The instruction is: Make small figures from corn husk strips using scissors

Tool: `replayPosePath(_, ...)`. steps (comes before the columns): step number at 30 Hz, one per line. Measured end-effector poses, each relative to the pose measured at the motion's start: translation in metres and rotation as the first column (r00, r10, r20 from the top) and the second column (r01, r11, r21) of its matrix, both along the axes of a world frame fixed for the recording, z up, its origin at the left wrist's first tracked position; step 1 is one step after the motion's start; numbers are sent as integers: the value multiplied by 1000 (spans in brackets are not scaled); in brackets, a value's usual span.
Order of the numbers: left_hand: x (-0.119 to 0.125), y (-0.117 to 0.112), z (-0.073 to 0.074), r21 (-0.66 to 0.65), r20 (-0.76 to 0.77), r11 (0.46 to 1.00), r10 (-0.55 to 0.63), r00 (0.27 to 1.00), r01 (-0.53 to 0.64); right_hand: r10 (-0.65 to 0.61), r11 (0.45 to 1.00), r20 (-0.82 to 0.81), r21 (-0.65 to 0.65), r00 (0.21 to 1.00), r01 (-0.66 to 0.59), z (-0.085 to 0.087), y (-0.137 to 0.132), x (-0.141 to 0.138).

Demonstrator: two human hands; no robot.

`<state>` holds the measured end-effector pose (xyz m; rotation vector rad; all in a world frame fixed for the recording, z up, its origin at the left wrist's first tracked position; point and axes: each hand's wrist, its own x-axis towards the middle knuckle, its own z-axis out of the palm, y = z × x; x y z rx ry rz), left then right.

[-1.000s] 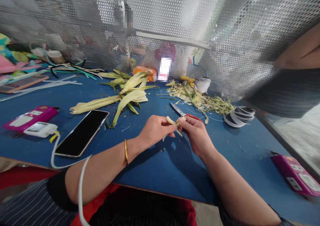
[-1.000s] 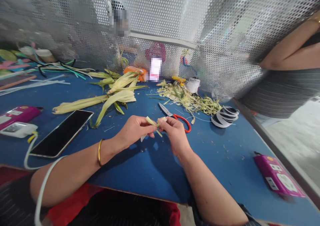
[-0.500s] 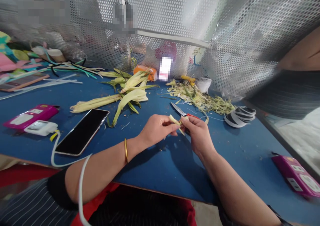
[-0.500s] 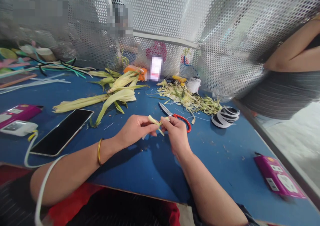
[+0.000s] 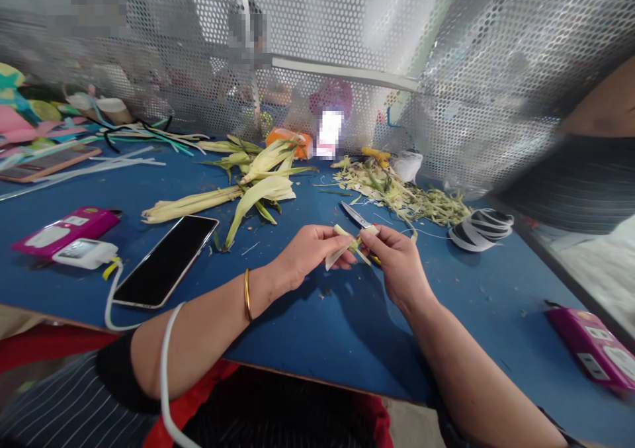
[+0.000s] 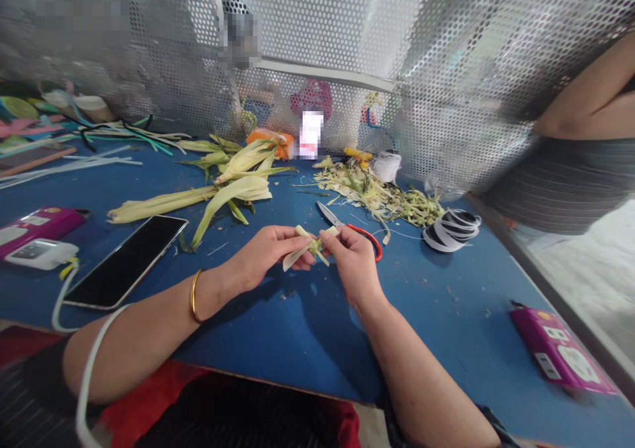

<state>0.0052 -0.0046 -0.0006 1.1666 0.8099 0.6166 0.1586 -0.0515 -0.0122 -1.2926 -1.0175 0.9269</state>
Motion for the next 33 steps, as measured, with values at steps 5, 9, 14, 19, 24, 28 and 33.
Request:
replayPosePath(5,0,1,-1,-31,24,1000,3,1000,-2,-30,999,-39,29,999,31,0,0,0)
replayPosePath(9,-1,2,-4,-44,40,999,8,999,-6,-63,997,-105,38,992,68,-2,1,2)
replayPosePath(14,-1,4,-7,-52,61,999,8,998,-5,-70,995,-221,48,973,83,-5,3,5)
replayPosePath(19,-2,5,-5,-58,53,997,48,997,-45,-118,988,-249,62,961,138,-4,5,8)
replayPosePath(24,-3,7,-5,-80,68,991,109,992,-103,-164,977,-272,91,948,195,-6,6,7)
replayPosePath(28,-3,7,-3,-53,48,993,112,993,-110,-158,978,-274,91,949,189,-7,5,6)
replayPosePath(33,-5,8,2,59,-9,970,236,972,-235,-81,992,-172,80,982,96,-5,2,3)
